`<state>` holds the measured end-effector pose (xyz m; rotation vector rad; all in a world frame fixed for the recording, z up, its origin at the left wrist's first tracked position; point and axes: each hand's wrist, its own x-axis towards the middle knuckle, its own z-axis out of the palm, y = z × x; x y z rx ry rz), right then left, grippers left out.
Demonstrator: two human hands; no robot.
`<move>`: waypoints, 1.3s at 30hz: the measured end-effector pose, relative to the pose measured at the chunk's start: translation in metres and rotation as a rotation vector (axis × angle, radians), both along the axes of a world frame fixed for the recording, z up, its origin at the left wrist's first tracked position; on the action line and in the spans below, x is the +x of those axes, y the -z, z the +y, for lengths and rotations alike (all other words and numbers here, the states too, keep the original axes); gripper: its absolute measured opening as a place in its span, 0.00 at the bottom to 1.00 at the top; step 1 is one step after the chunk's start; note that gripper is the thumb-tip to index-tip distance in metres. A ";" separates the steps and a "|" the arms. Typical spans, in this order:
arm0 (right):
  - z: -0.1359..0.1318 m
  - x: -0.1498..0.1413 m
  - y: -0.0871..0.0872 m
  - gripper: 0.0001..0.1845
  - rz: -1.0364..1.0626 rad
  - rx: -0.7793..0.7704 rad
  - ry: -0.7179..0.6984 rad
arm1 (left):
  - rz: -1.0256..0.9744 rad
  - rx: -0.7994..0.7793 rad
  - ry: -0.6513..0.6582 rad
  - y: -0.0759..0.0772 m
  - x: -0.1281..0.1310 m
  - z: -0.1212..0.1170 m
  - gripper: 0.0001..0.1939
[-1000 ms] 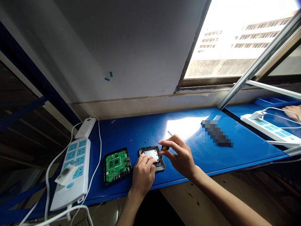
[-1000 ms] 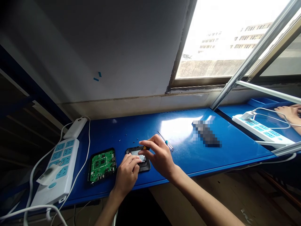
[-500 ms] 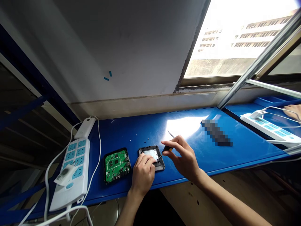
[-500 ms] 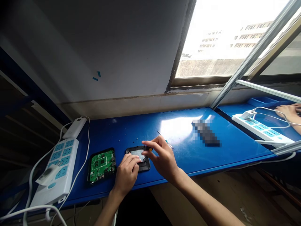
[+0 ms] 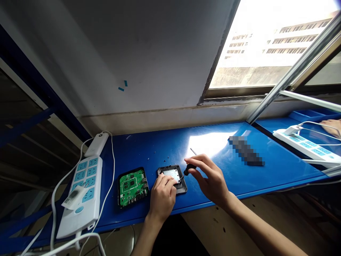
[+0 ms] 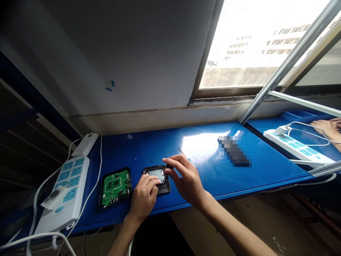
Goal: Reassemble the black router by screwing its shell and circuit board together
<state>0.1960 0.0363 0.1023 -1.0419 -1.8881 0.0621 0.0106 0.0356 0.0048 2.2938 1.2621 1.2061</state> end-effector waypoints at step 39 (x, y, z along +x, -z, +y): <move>0.002 0.002 -0.004 0.07 0.011 0.044 0.068 | 0.027 0.028 -0.021 -0.003 0.000 -0.001 0.15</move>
